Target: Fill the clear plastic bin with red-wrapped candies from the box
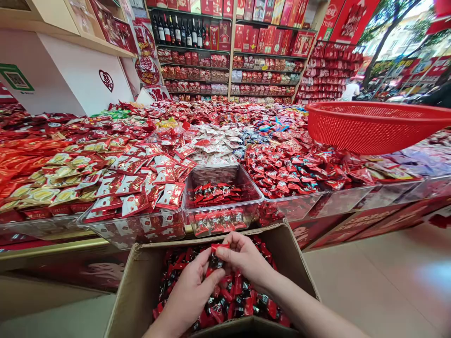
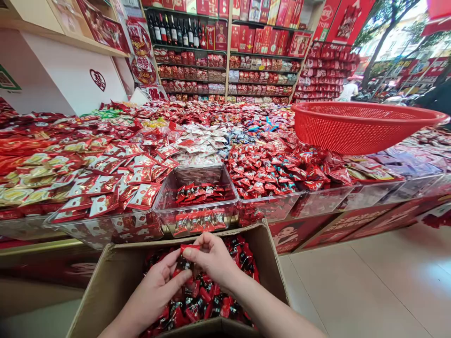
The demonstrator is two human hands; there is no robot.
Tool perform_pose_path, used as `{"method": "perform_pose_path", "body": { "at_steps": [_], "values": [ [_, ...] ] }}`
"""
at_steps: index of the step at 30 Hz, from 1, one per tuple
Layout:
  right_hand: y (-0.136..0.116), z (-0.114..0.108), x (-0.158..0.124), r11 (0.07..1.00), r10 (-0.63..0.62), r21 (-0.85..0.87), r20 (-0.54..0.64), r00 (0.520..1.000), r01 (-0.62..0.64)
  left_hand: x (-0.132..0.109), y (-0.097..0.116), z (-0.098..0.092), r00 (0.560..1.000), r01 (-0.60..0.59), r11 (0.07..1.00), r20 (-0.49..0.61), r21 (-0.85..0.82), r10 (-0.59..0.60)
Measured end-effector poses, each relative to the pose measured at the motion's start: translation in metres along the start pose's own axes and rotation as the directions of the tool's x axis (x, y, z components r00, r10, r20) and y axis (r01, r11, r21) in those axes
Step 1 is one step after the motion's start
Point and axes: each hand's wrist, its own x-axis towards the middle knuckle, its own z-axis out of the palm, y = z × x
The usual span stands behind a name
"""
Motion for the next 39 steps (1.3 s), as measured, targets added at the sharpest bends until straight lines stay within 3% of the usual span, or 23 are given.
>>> {"method": "perform_pose_path", "body": {
  "at_steps": [3,8,12,18,21,24,26,31,35,39],
  "values": [
    [-0.002,-0.005,0.002,0.999,0.014,0.039,-0.091,0.996,-0.010,0.001,0.003,0.001,0.997,0.075,0.997,0.009,-0.031,-0.075],
    [0.001,-0.009,0.004,0.994,0.043,0.108,-0.101,0.994,-0.032,0.002,0.004,0.000,0.997,0.073,0.992,0.036,-0.099,-0.070],
    [0.003,-0.010,0.005,0.999,-0.036,0.020,-0.152,0.988,0.039,0.004,-0.002,0.001,0.988,0.111,0.983,-0.086,-0.144,-0.125],
    [0.001,-0.012,0.001,0.989,-0.136,-0.066,-0.036,0.990,0.133,0.003,-0.011,0.000,0.989,0.101,0.994,-0.116,0.039,-0.096],
    [-0.002,-0.014,-0.001,0.983,-0.171,-0.057,0.015,0.985,0.172,0.002,-0.007,0.001,0.984,0.103,0.982,-0.128,-0.158,-0.123],
    [-0.004,-0.016,-0.001,0.974,-0.223,-0.021,0.059,0.973,0.225,0.003,0.000,0.003,0.963,0.212,0.864,-0.056,-0.456,-0.265],
    [-0.003,-0.015,-0.001,0.977,-0.209,0.038,0.031,0.977,0.208,0.005,0.004,0.004,0.946,0.223,0.845,-0.101,-0.485,-0.308],
    [-0.005,-0.006,-0.002,0.973,-0.101,0.203,-0.063,0.993,0.112,0.011,0.008,0.005,0.906,-0.029,0.937,-0.406,-0.347,-0.122],
    [-0.008,-0.005,-0.002,0.992,-0.059,0.099,-0.134,0.989,0.072,0.012,0.004,0.003,0.904,-0.065,0.971,-0.425,-0.230,-0.040],
    [-0.004,-0.008,-0.003,0.995,-0.072,0.054,-0.129,0.989,0.080,0.008,0.002,0.005,0.912,-0.071,0.983,-0.411,-0.171,-0.006]
  ]
}}
